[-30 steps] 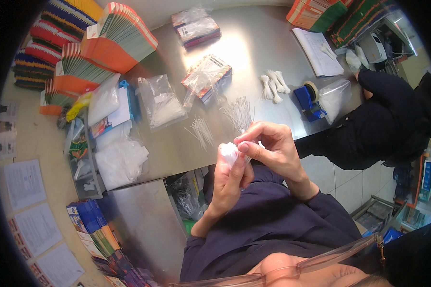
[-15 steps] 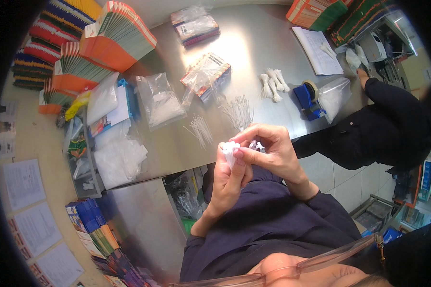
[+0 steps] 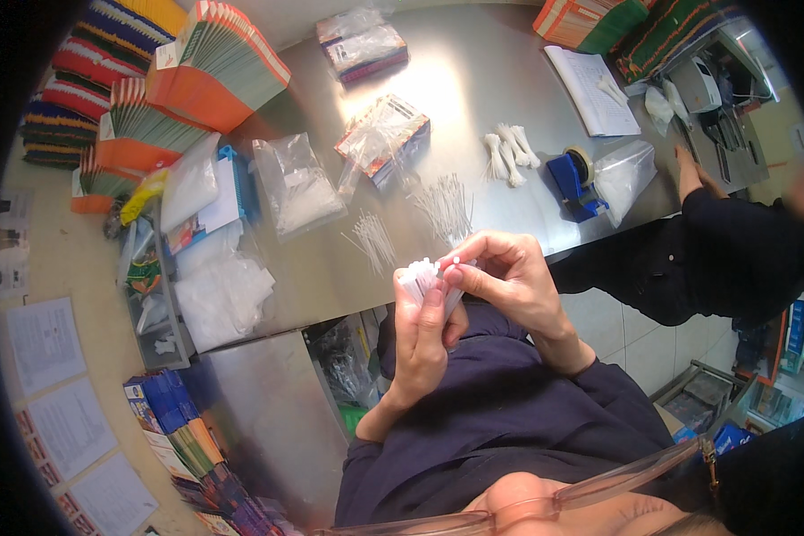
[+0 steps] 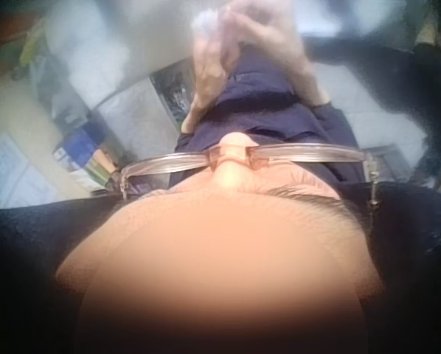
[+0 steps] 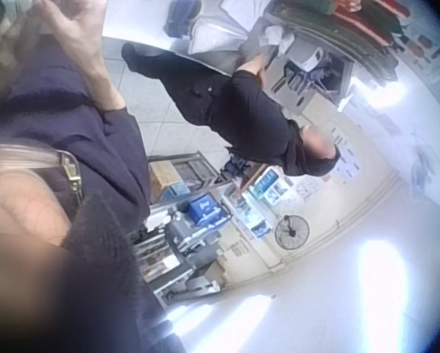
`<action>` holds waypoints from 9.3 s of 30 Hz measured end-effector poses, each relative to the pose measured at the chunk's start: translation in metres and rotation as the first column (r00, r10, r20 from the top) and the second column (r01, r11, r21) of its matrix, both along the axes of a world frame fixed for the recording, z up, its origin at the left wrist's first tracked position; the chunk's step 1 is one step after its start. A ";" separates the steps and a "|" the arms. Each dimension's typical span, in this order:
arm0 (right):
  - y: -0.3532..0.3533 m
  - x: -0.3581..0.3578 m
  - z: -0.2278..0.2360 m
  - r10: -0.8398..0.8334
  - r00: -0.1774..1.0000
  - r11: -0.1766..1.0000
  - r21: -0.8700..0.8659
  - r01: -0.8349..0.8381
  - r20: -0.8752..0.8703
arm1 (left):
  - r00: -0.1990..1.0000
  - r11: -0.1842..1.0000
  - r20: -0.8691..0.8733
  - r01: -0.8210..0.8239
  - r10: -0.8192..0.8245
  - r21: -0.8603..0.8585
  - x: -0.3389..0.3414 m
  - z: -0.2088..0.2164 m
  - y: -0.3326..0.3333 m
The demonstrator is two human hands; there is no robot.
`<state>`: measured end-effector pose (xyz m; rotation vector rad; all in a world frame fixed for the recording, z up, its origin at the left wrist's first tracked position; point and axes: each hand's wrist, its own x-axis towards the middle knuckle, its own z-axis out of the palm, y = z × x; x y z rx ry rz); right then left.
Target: The person inserts cotton tips onto plastic sticks one by one, forming cotton swabs. They hold a bundle of sticks in one hand and place cotton tips onto the ends with the other hand, then place the finished swabs on the table.
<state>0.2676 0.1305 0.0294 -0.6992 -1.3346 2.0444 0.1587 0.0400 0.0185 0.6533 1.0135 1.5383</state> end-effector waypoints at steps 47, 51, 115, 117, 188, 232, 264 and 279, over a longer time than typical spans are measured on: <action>-0.020 0.001 0.001 -0.178 0.980 0.939 0.315 0.141 0.090 | 0.999 0.998 -0.025 0.023 -0.021 0.058 0.007 -0.003 -0.010; -0.021 0.004 0.002 -0.202 0.972 0.936 0.317 0.155 0.120 | 0.999 0.998 -0.039 0.029 -0.027 0.062 0.008 -0.006 -0.010; -0.026 0.011 -0.009 -0.042 0.993 0.985 0.171 0.023 0.106 | 0.999 0.999 -0.004 0.050 -0.050 0.003 0.008 -0.012 -0.017; -0.026 0.010 -0.010 -0.032 0.997 0.985 0.172 0.020 0.068 | 0.995 0.995 -0.005 0.095 -0.095 -0.006 0.008 -0.010 -0.017; -0.023 -0.004 -0.002 -0.068 0.983 0.863 0.505 -0.027 0.168 | 0.991 0.992 -0.029 0.128 -0.128 -0.024 0.003 0.001 -0.029; 0.188 -0.357 -0.160 -0.102 0.903 0.683 0.689 -0.242 0.418 | 0.858 0.701 -0.478 -0.458 0.188 -0.547 -0.108 -0.287 -0.018; 0.213 -0.389 -0.217 0.027 0.502 -0.143 0.501 -0.854 0.864 | 0.898 0.623 -0.379 -0.430 0.223 -0.654 -0.127 -0.261 0.038; 0.020 -0.092 -0.208 -0.024 0.419 0.996 0.060 -0.073 0.908 | 0.408 0.500 -0.913 -0.790 -0.004 -0.355 -0.150 -0.276 0.037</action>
